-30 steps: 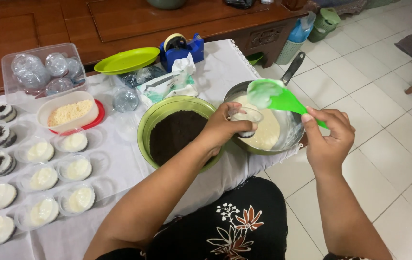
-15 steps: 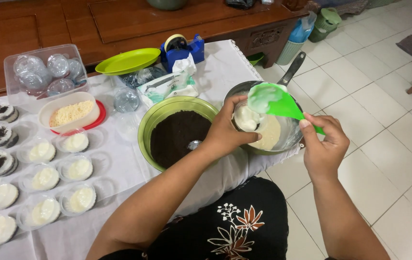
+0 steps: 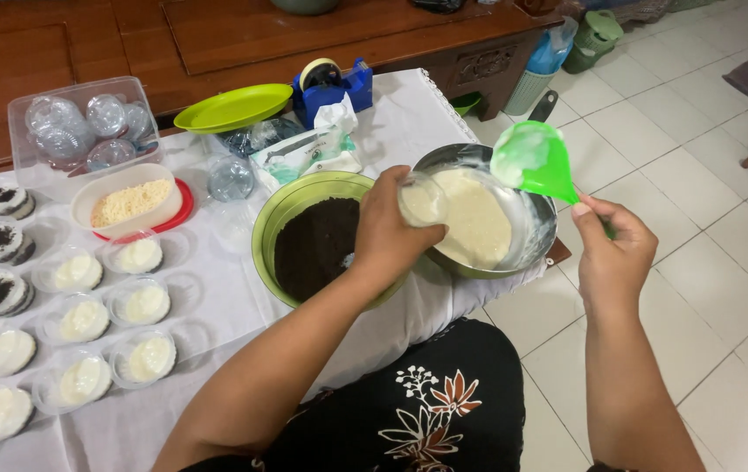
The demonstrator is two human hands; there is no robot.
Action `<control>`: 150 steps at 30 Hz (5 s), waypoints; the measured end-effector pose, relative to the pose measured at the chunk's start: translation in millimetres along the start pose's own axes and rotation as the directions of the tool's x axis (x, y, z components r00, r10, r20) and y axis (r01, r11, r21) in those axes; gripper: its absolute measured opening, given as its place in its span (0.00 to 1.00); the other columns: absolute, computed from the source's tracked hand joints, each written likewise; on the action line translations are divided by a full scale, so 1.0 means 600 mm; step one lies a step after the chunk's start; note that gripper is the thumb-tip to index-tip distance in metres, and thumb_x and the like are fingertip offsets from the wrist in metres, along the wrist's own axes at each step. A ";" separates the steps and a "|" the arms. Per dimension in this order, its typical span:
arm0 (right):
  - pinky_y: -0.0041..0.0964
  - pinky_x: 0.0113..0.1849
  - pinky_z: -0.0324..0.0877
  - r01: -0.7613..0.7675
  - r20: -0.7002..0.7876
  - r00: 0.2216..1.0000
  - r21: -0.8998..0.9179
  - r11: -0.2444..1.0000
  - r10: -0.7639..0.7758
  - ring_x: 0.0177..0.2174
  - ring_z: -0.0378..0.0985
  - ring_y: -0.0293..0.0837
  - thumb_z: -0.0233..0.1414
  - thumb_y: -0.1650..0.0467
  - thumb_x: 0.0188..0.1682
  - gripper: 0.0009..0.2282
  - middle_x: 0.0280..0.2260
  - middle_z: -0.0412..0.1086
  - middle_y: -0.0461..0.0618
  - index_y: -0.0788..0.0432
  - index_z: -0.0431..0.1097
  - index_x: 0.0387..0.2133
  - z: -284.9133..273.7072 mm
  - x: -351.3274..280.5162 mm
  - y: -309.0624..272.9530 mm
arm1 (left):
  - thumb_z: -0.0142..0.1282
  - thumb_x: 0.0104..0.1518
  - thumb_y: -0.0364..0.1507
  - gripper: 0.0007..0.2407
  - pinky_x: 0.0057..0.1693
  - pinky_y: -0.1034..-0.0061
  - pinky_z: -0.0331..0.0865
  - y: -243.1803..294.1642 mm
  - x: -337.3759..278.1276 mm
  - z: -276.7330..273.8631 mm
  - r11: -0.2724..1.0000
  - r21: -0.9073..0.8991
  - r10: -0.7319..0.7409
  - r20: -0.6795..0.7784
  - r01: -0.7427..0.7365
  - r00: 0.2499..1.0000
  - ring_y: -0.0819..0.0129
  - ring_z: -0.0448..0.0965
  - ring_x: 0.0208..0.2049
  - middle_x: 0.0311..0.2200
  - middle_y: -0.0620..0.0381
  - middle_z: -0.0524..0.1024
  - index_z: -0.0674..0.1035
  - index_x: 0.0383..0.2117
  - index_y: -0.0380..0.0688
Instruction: Layering cream and cookie crumbs into small plastic cups and arranging them on a tray
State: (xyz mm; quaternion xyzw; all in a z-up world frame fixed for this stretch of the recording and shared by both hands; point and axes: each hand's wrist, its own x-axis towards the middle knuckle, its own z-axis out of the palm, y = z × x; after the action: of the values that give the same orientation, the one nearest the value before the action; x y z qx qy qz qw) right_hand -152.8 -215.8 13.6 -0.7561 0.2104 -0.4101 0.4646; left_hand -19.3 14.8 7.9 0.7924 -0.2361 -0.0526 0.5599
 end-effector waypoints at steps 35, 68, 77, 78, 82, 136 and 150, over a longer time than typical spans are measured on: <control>0.51 0.42 0.54 0.834 0.892 0.450 -0.440 0.333 0.051 0.39 0.73 0.51 0.52 0.65 0.48 0.05 0.31 0.72 0.44 0.46 0.76 0.29 0.274 -0.039 -0.032 | 0.77 0.35 0.33 0.40 0.69 0.54 0.59 -0.118 -0.121 -0.176 0.957 -0.267 -0.185 -0.267 0.112 0.946 0.43 0.67 0.65 0.57 0.44 0.75 0.68 0.61 0.49; 0.36 0.39 0.64 0.765 0.561 0.616 -0.257 0.591 -0.554 0.28 0.77 0.41 0.62 0.67 0.52 0.02 0.21 0.71 0.37 0.46 0.76 0.32 0.206 -0.060 -0.119 | 0.77 0.35 0.34 0.39 0.68 0.50 0.61 -0.123 -0.113 -0.156 0.939 -0.330 -0.167 -0.186 0.099 0.968 0.40 0.69 0.64 0.57 0.43 0.75 0.69 0.60 0.47; 0.36 0.37 0.63 0.805 0.568 0.559 -0.196 0.560 -0.604 0.27 0.78 0.42 0.61 0.67 0.52 0.03 0.21 0.71 0.38 0.48 0.75 0.30 0.206 -0.067 -0.132 | 0.77 0.35 0.34 0.39 0.68 0.50 0.60 -0.112 -0.116 -0.165 0.938 -0.325 -0.187 -0.179 0.121 0.966 0.39 0.68 0.64 0.57 0.42 0.74 0.69 0.59 0.49; 0.36 0.37 0.63 0.803 0.568 0.559 -0.189 0.566 -0.604 0.27 0.78 0.41 0.61 0.67 0.53 0.03 0.21 0.71 0.38 0.48 0.75 0.30 0.206 -0.068 -0.134 | 0.77 0.35 0.34 0.38 0.68 0.50 0.60 -0.112 -0.115 -0.165 0.937 -0.330 -0.184 -0.182 0.116 0.966 0.39 0.68 0.64 0.57 0.42 0.74 0.70 0.59 0.48; 0.36 0.37 0.62 0.807 0.565 0.559 -0.205 0.553 -0.607 0.26 0.78 0.42 0.61 0.68 0.53 0.03 0.21 0.71 0.39 0.50 0.76 0.30 0.200 -0.067 -0.130 | 0.76 0.35 0.34 0.38 0.69 0.50 0.60 -0.112 -0.116 -0.164 0.933 -0.337 -0.194 -0.170 0.128 0.966 0.39 0.67 0.64 0.57 0.42 0.74 0.69 0.59 0.48; 0.35 0.47 0.55 0.792 0.656 0.610 -0.479 0.378 -0.446 0.33 0.76 0.39 0.60 0.67 0.62 0.03 0.35 0.77 0.38 0.50 0.80 0.38 0.218 -0.088 0.030 | 0.70 0.39 0.32 0.34 0.61 0.65 0.66 -0.192 -0.238 -0.484 0.967 0.153 -0.096 -0.516 0.202 0.851 0.52 0.71 0.57 0.53 0.44 0.70 0.67 0.56 0.37; 0.51 0.42 0.78 0.652 0.686 0.601 -0.124 0.748 -0.410 0.35 0.80 0.65 0.56 0.84 0.64 0.07 0.37 0.73 0.82 0.87 0.71 0.43 0.239 -0.052 0.139 | 0.76 0.37 0.42 0.33 0.61 0.18 0.33 -0.358 -0.378 -0.740 0.469 0.189 -0.263 -0.903 0.863 0.341 0.32 0.33 0.69 0.68 0.36 0.47 0.76 0.46 0.29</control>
State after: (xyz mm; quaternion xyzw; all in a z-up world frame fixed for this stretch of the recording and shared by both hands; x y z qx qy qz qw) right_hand -48.9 -157.9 -105.9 -0.9459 -0.1220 -0.2130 0.2121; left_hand 2.4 552.0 -66.3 0.8946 0.3486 0.1718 0.2207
